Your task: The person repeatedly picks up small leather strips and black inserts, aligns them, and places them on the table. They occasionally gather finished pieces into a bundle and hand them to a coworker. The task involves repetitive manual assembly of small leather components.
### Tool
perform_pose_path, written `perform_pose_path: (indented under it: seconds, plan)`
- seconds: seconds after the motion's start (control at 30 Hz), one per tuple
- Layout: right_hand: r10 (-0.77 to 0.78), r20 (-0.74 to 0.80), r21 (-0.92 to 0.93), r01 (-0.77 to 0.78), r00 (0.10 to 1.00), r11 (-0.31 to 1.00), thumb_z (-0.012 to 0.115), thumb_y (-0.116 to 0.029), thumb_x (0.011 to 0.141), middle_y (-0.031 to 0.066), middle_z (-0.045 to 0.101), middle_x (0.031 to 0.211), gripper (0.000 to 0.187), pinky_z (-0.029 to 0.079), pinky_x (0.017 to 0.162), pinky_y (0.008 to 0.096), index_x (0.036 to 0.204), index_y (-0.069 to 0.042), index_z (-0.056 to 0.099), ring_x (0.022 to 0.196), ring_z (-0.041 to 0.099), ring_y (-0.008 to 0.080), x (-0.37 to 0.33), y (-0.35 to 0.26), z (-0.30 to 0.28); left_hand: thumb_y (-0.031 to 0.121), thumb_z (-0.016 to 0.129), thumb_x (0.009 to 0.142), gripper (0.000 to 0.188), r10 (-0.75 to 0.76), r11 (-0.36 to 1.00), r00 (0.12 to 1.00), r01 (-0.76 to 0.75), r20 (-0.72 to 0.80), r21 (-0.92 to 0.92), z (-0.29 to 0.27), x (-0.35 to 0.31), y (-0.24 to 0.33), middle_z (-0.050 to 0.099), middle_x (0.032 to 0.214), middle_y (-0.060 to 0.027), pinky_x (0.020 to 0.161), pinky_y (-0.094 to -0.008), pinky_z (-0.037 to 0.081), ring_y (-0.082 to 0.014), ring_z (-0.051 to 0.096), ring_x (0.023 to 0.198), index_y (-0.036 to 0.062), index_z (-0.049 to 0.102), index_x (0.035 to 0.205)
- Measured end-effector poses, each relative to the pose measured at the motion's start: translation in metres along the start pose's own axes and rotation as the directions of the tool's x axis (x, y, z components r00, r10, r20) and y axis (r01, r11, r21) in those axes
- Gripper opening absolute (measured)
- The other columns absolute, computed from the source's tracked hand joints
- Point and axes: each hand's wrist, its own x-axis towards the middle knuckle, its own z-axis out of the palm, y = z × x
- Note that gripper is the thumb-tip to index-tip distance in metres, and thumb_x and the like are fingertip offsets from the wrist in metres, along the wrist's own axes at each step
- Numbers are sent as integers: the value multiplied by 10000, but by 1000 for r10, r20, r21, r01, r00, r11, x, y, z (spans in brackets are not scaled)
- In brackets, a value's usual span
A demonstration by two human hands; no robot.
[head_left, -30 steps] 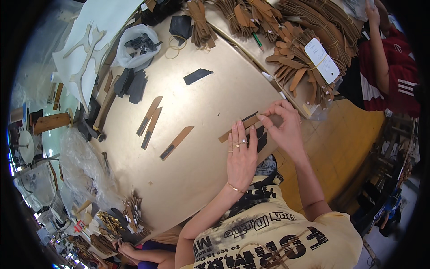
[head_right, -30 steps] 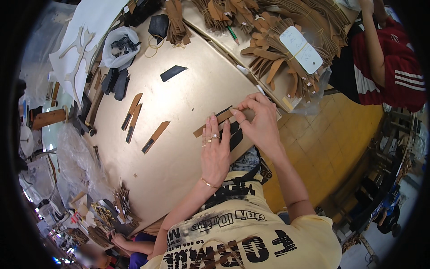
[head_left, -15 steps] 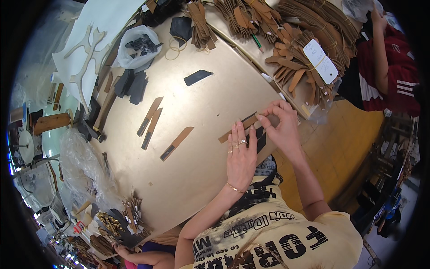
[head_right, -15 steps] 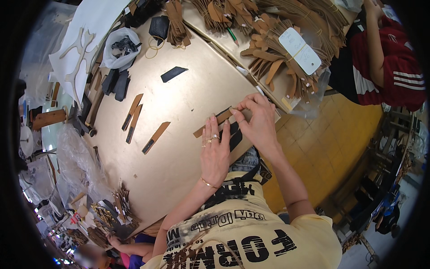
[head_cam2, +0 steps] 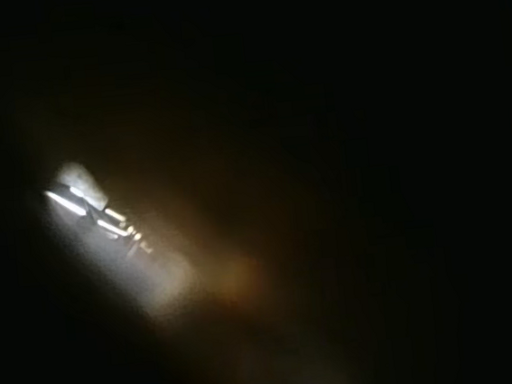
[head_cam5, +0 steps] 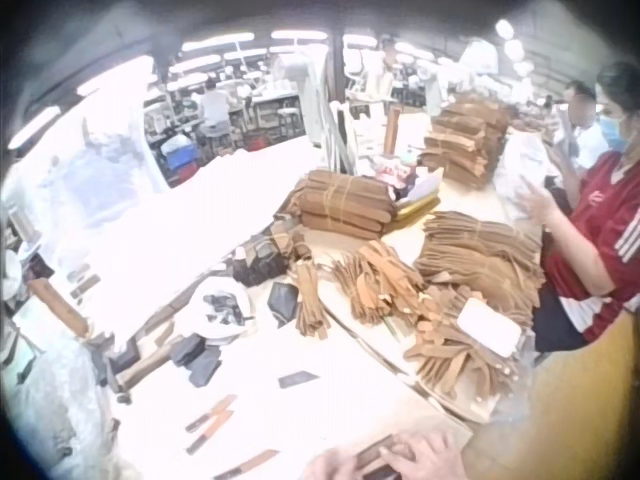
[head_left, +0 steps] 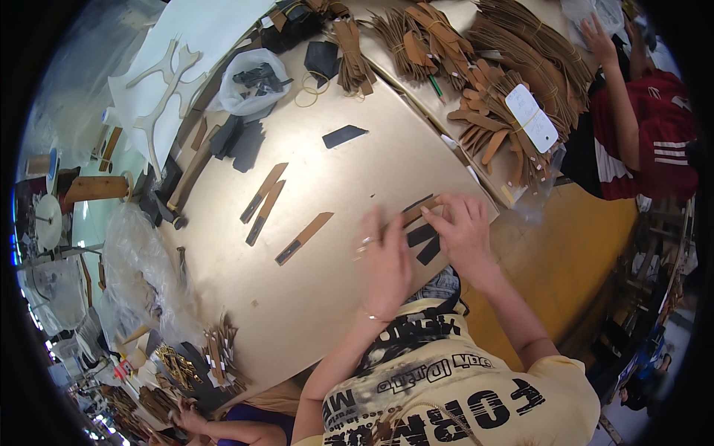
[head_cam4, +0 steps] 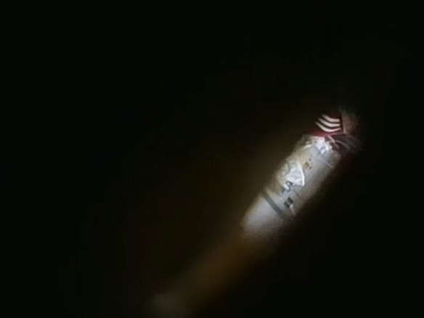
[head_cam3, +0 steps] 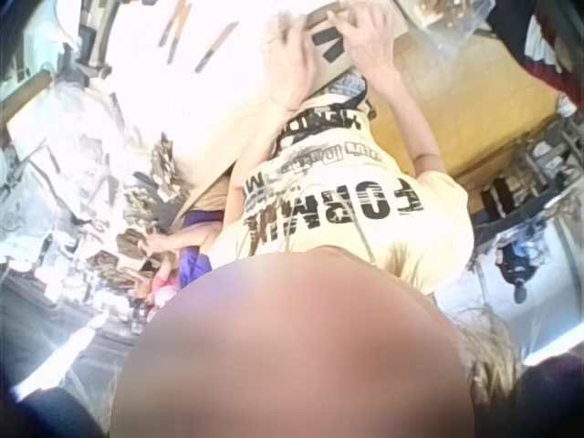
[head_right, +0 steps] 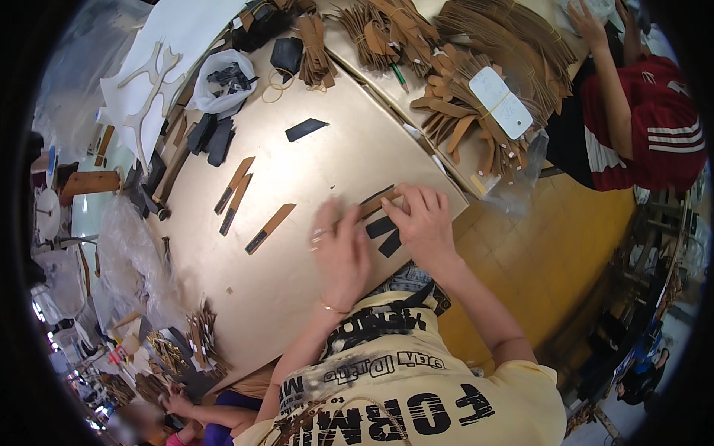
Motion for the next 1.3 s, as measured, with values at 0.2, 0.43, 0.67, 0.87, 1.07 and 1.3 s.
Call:
perform_pose_path:
  seconds: [0.2, 0.43, 0.67, 0.87, 1.07, 1.3]
  plan:
    - [-4, 92, 243, -19, 996, 970, 684, -24, 750, 97, 609, 1101, 408, 478, 863, 408, 1156, -16, 647, 1005, 586, 289, 6, -36, -1, 172, 698, 872, 292, -120, 993, 990, 119, -69, -20, -20, -3, -28, 566, 1257, -132, 977, -440, 357, -316, 514, 1176, 99, 643, 1149]
    - [134, 122, 292, -164, 984, 942, 705, -39, 772, 107, 630, 1048, 372, 503, 829, 409, 1139, -15, 652, 965, 597, 295, 10, -53, 6, 149, 695, 867, 126, -165, 884, 980, 198, 114, -423, -31, 10, -29, 690, 918, -84, 860, -384, 412, -264, 631, 889, 66, 685, 961]
    - [456, 434, 651, -621, 777, 438, 666, -56, 912, 76, 708, 898, 138, 525, 746, 294, 1034, 8, 668, 812, 668, 165, 24, -40, 6, 126, 730, 852, 129, -282, 727, 954, 144, -102, -672, -35, 21, -25, 693, 866, -92, 733, -344, 455, -241, 638, 795, 42, 720, 949]
    - [380, 480, 707, -605, 791, 366, 644, -81, 936, 78, 705, 829, 136, 516, 677, 264, 1014, 28, 666, 747, 665, 120, 33, -44, 20, 189, 755, 834, 131, -217, 951, 960, 166, -178, -262, -34, 8, -37, 629, 935, -54, 846, -373, 357, -225, 570, 926, 111, 742, 939]
    - [349, 514, 677, -620, 784, 396, 638, -74, 937, 82, 695, 833, 137, 520, 692, 264, 1022, 33, 651, 764, 665, 122, 34, -41, 21, 209, 755, 821, 106, -258, 942, 950, 207, -175, -263, -16, 8, -38, 622, 937, -37, 861, -381, 324, -212, 548, 954, 125, 744, 884]
    - [318, 535, 695, -621, 783, 363, 603, -58, 963, 35, 661, 885, 126, 514, 744, 240, 1060, 22, 608, 817, 629, 87, 29, -31, 25, 199, 746, 818, 99, -244, 961, 947, 207, -210, -183, -15, 12, -34, 621, 932, -27, 865, -398, 339, -217, 558, 972, 128, 723, 884]
